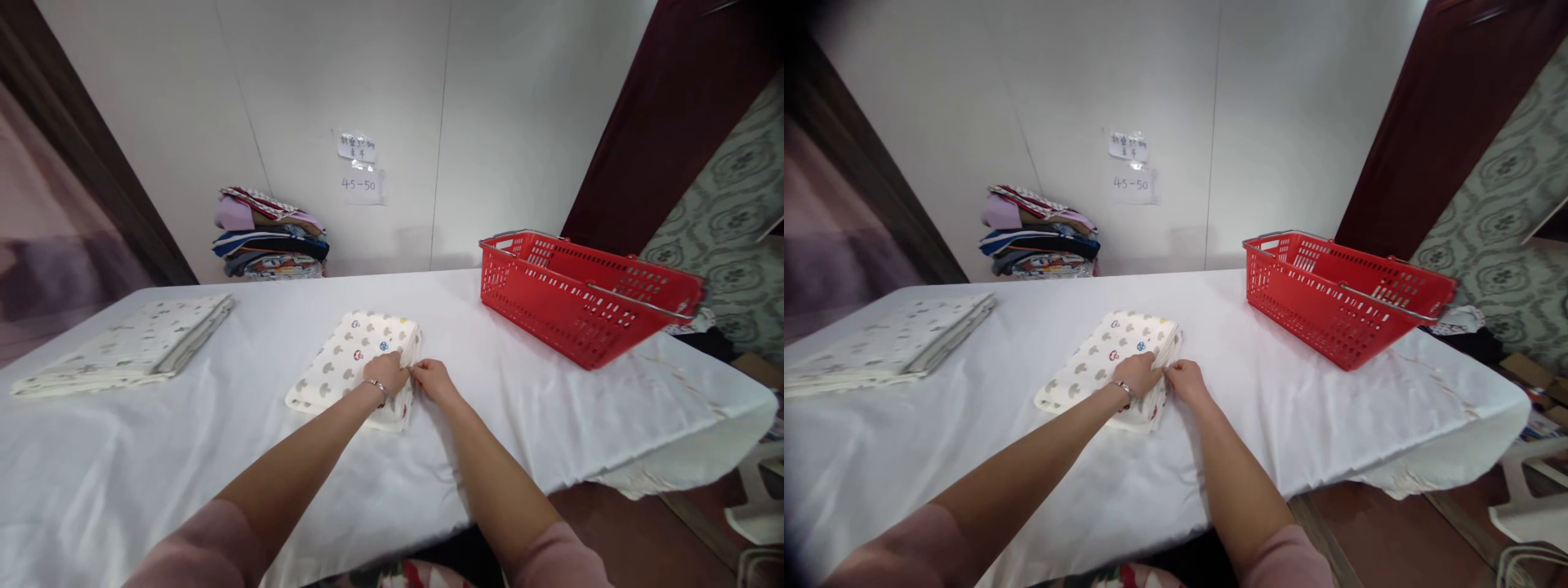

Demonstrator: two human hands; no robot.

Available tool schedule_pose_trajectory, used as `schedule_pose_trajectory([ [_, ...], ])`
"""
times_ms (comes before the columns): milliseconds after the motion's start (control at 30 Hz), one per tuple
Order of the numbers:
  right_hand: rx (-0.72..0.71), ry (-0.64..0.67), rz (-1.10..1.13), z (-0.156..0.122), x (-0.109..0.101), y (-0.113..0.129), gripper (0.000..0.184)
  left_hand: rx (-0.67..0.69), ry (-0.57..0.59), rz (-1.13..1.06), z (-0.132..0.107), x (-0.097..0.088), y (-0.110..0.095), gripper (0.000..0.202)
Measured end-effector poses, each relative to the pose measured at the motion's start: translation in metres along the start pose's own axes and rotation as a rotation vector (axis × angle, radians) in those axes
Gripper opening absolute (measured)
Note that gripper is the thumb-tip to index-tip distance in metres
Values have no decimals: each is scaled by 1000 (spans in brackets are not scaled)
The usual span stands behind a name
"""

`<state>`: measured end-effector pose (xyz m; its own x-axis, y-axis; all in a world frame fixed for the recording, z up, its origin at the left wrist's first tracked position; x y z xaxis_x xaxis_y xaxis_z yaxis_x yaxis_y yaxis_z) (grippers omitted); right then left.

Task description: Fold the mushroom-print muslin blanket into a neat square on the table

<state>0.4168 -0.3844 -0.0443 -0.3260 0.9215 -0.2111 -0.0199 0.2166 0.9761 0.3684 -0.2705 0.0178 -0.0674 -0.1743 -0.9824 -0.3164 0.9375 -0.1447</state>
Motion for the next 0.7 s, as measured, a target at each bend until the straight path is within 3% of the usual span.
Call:
schedule_pose_trajectory([
  [233, -35, 2, -30, 1, 2, -1, 19, -20, 20, -19, -2, -3, 0, 27],
  [500, -61, -50, -37, 3, 3, -4, 6, -28, 2, -34, -3, -2, 1, 28],
  [700, -54, 7, -15, 2, 5, -5, 6, -38, -2, -25, -3, -3, 0, 26],
])
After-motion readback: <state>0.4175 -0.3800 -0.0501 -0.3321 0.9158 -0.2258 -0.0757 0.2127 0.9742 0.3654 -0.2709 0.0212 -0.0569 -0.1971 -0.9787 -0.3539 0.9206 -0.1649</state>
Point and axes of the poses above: each hand's wrist, its own z-axis towards the middle knuckle, its own x-axis out of the palm, y = z × x, the point moved 1 cm from there along z, towards the middle knuckle, and after that the axes turned 5 degrees about -x, right-handed, at the moved point
